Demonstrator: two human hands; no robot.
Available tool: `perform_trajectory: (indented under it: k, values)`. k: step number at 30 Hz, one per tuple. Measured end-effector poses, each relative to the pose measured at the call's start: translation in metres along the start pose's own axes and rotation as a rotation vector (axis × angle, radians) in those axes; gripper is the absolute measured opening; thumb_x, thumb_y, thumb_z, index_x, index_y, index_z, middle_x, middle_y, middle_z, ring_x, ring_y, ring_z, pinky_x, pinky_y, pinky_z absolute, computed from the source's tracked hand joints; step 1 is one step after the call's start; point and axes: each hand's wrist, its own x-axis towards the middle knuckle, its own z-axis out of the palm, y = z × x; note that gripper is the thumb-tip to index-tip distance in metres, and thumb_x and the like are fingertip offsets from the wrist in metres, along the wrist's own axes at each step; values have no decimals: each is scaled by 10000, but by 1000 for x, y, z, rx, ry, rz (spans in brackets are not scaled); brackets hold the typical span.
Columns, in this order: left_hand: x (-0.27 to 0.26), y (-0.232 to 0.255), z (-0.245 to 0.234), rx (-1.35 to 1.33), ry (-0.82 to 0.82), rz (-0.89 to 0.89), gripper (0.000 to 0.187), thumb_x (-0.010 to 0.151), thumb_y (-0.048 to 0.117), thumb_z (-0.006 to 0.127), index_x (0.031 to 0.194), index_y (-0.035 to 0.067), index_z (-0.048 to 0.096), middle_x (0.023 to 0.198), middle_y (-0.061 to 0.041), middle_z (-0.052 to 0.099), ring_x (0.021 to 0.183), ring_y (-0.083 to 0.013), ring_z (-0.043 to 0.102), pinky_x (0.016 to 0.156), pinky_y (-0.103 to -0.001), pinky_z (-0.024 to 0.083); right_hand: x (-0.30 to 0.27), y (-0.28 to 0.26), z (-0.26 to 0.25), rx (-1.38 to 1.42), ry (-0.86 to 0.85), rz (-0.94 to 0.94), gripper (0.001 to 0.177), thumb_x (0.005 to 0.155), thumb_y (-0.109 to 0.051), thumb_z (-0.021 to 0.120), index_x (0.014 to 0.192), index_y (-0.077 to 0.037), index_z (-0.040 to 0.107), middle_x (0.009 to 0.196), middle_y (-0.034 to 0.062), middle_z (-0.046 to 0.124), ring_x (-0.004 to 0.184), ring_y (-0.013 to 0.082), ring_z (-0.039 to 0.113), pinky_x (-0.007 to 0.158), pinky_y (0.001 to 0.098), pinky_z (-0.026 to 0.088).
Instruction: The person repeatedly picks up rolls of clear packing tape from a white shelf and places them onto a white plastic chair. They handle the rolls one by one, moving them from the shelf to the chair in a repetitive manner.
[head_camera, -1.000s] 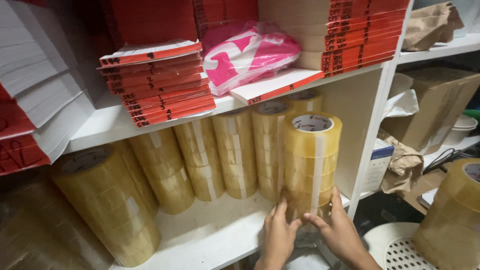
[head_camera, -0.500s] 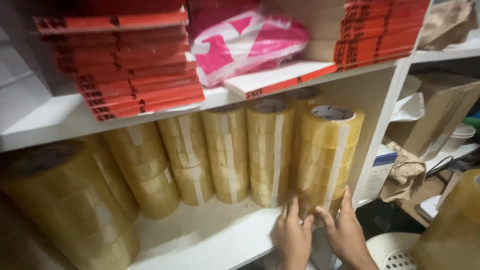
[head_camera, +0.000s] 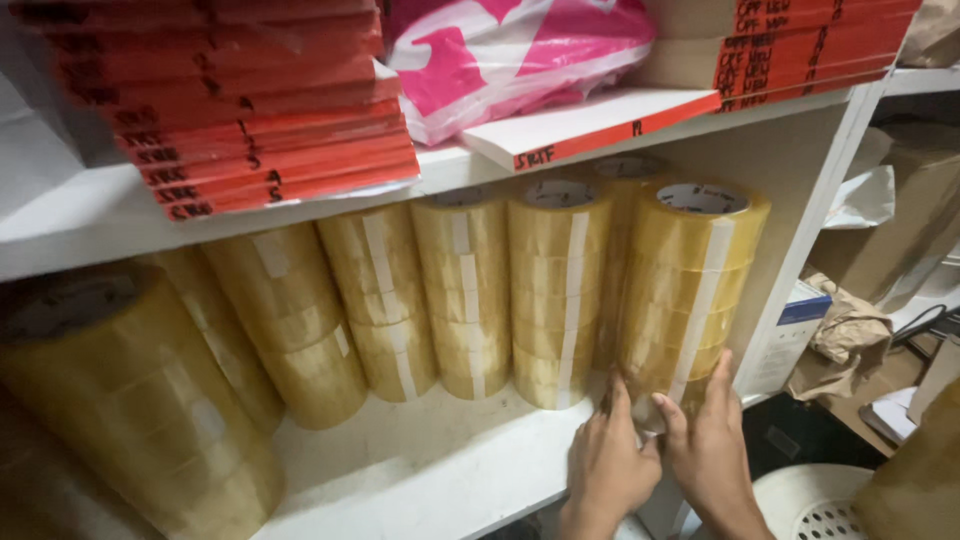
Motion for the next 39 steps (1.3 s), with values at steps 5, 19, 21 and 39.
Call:
perform_trajectory:
  k: [5,19,21,39]
  values:
    - [-1,13,-13,-23,-53,-87,891,908,313,555,1659,155,101,1491,-189,498,1133,-500,572,879,-606,472,2,16,8,-72,16,-29,1016,908,-399,596,1641,41,49,1533,421,280,1414,521,317,1157,508,309]
    - [-17,14,-38,-133,-195,-220,806,901,424,596,1624,258,282,1648,-3,369,1467,-266,404,1158,-408,357,15,13,-2,-72,-207,262,1120,902,-457,650,1633,38,-40,1586,389,235,1515,440,256,1209,441,263]
    - [-21,9,-33,-93,-186,-201,754,940,456,556,1619,247,303,1632,0,400,1445,-295,409,1134,-456,359,11,8,-6,-77,-204,287,1045,898,-461,648,1639,23,92,1522,332,419,1440,406,414,1151,431,352]
    - [-82,51,16,-196,-195,291,242,938,216,644,1144,142,746,1059,-25,767,983,-191,727,876,-314,540,-40,16,-164,-120,-19,-153,843,863,-135,656,1628,-128,299,1610,152,439,1140,289,692,1065,377,464]
